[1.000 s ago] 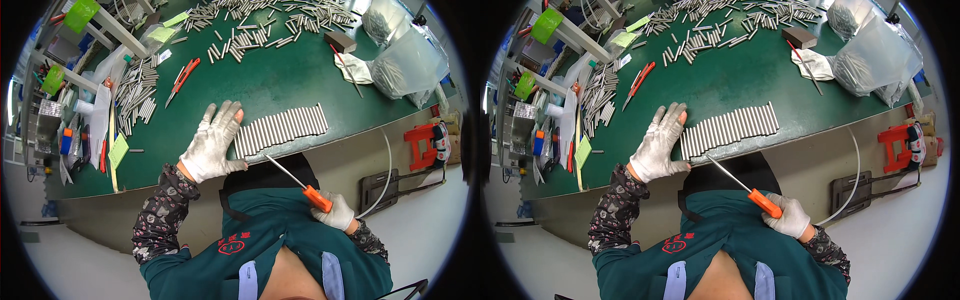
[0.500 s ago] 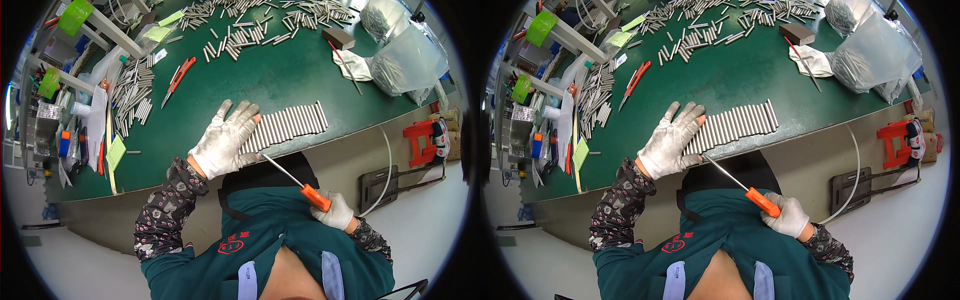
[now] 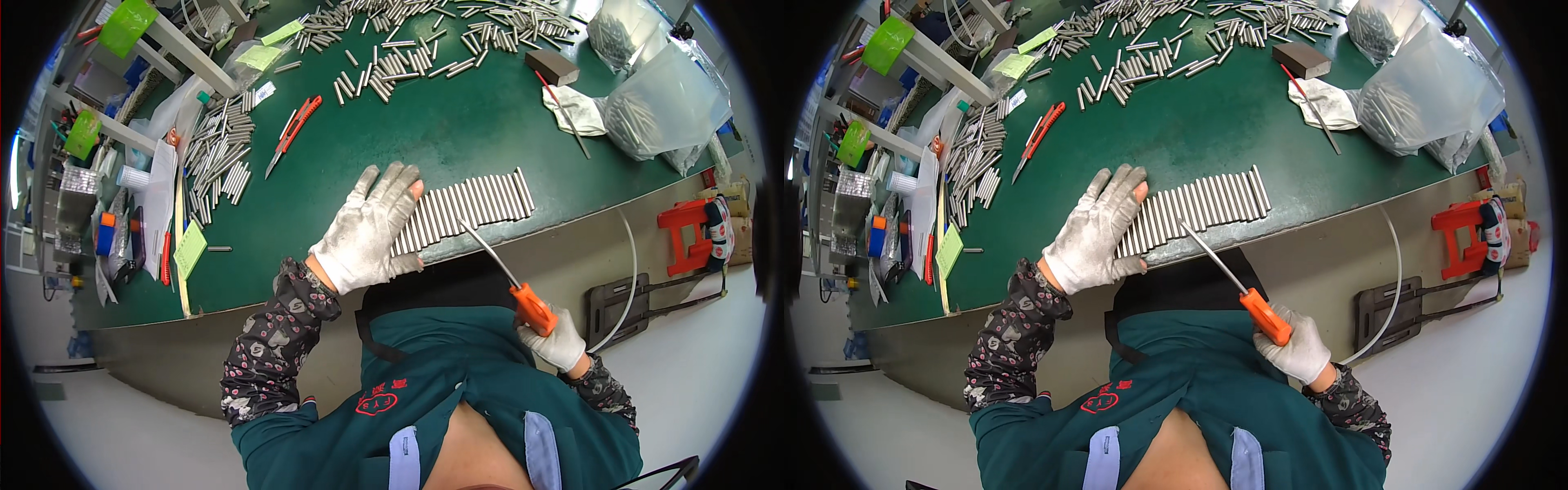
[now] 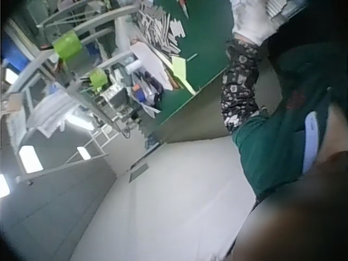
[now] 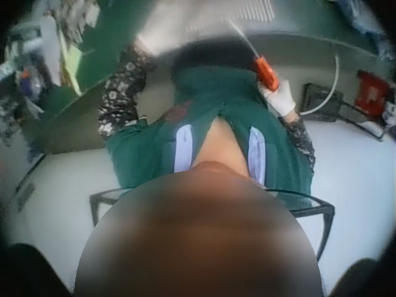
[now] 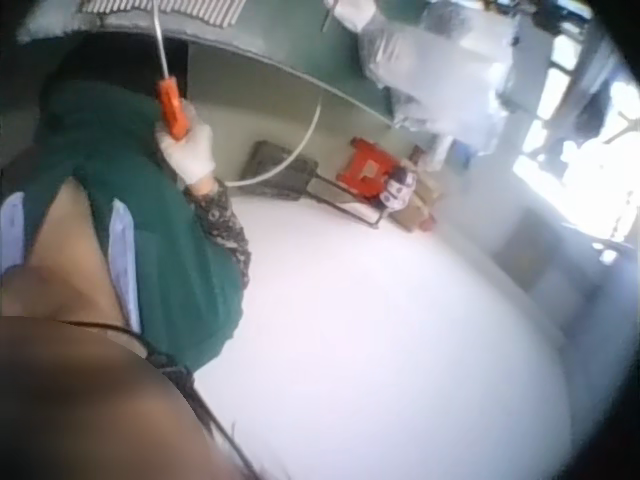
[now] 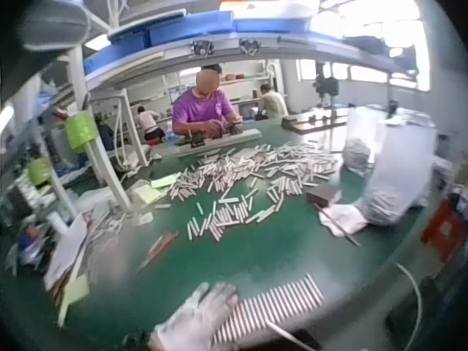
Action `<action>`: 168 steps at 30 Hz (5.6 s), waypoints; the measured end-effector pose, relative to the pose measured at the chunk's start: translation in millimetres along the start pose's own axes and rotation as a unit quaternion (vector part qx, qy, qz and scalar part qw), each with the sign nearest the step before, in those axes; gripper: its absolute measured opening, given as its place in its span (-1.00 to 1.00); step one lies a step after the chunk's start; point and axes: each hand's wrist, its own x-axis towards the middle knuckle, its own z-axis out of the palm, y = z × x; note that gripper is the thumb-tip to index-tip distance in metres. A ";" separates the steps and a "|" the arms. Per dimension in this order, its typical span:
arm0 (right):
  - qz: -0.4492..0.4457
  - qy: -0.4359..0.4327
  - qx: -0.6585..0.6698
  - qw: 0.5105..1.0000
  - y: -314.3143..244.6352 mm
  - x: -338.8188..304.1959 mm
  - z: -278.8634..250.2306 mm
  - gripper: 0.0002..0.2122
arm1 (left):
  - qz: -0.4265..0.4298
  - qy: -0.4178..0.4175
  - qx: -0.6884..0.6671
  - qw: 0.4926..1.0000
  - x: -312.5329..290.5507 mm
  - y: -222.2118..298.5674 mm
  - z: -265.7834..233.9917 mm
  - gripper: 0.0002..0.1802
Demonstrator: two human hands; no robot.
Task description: Organizing small cylindrical components into a row on a holder and using an air duster gun.
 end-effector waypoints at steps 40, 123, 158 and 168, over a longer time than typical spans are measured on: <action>-0.009 -0.030 -0.055 0.998 -17.2 -4.9 2.4 -0.82 | -0.020 0.100 -0.107 0.989 -10.4 -0.9 13.5 0.28; 0.016 -0.005 -0.012 1.000 10.5 -19.7 -7.9 -0.83 | 0.087 -0.083 0.038 0.992 24.0 9.1 -7.5 0.06; 0.048 0.043 -0.019 0.998 17.3 -29.5 -11.7 -0.80 | 0.156 -0.071 0.003 0.985 77.2 16.0 8.8 0.13; 0.034 0.051 0.001 0.998 23.9 -31.1 -13.6 -0.82 | 0.166 -0.085 0.005 0.982 81.6 16.2 6.1 0.14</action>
